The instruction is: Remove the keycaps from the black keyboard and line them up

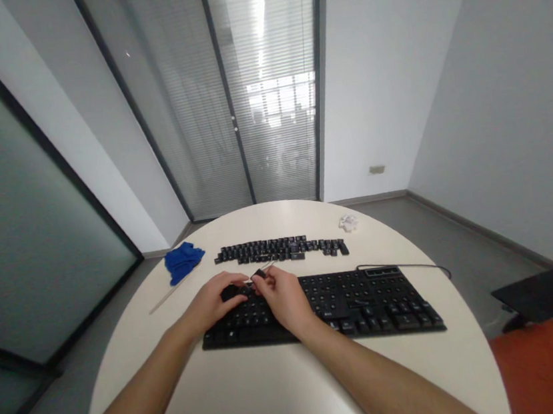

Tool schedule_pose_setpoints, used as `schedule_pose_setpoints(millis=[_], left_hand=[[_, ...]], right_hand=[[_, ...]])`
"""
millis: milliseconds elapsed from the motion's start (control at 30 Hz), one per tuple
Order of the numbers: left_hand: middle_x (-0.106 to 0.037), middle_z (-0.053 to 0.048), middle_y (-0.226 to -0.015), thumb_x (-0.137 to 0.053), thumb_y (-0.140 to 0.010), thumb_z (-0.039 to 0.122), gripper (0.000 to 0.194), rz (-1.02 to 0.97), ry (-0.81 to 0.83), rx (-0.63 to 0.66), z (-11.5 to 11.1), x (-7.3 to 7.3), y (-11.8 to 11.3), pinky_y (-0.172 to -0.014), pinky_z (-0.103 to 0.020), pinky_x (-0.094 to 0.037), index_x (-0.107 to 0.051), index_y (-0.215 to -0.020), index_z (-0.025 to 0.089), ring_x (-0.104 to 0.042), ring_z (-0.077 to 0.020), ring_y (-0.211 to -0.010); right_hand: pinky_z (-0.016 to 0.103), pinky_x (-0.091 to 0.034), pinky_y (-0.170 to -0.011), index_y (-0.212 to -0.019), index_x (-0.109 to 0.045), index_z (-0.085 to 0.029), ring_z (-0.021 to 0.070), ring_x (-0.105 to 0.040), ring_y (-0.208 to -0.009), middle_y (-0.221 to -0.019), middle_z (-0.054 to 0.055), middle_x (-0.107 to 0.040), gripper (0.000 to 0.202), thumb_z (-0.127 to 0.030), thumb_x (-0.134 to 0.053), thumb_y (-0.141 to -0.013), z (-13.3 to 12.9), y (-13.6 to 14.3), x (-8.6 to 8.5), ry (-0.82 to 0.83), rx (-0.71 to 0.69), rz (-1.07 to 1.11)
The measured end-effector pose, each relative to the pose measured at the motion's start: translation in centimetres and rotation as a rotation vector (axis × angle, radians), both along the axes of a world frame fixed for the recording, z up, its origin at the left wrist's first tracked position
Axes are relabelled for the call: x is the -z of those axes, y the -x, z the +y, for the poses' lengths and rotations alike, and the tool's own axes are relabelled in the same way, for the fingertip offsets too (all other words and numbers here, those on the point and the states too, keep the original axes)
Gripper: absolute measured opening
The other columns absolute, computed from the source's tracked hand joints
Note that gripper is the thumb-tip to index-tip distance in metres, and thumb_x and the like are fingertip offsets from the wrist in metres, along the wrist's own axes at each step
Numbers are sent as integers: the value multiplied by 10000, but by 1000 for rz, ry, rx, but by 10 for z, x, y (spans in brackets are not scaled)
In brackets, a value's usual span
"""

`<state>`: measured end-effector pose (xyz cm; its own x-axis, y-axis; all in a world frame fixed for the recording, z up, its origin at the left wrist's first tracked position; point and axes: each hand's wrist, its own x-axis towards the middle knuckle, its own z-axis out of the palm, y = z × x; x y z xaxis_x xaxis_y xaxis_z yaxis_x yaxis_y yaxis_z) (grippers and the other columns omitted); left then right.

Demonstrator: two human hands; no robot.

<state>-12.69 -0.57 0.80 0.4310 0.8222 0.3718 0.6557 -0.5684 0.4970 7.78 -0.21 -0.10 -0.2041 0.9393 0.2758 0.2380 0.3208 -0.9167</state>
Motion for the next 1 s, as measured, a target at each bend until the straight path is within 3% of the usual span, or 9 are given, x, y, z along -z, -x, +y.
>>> schedule_pose_setpoints(millis=[200, 433, 633, 800, 1000], left_hand=[[-715, -24, -1063, -576, -926, 275, 201, 174, -140, 101, 0, -7, -2, -898, -359, -464, -659, -1109, 267, -619, -203, -984], [-743, -17, -1020, -587, -923, 315, 161, 235, -215, 125, 2, -3, -1, -902, -340, -478, -690, -1033, 260, -668, -190, -962], [-666, -26, -1262, -471, -975, 267, 242, 202, -236, 172, -1, -1, -3, -950, -330, -476, -704, -910, 258, -638, -180, -1115], [-733, -21, -1072, -505, -957, 293, 202, 121, -132, 113, -2, -1, -8, -919, -324, -501, -703, -976, 261, -656, -179, -1015], [-727, -16, -1061, -619, -893, 374, 218, -27, -129, -152, 3, 2, -1, -914, -331, -506, -688, -1069, 267, -658, -190, -976]], right_hand=[[274, -509, -669, -818, -630, -167, 211, -705, -707, -733, 69, -735, 243, -389, -571, -898, 4, -1, 5, 19, -7, 26], [274, -522, -675, -804, -628, -160, 211, -712, -713, -753, 82, -742, 236, -374, -577, -889, 4, 0, 3, 53, -28, 46], [275, -525, -654, -780, -602, -170, 212, -718, -695, -733, 84, -742, 229, -369, -573, -889, 6, -3, -1, 96, 3, 21], [278, -516, -649, -741, -592, -178, 209, -714, -673, -705, 80, -739, 224, -347, -579, -887, 7, -4, 0, 81, 43, -47], [291, -526, -676, -781, -603, -175, 218, -722, -705, -740, 88, -747, 227, -371, -569, -892, 9, -4, 6, 84, 30, -39]])
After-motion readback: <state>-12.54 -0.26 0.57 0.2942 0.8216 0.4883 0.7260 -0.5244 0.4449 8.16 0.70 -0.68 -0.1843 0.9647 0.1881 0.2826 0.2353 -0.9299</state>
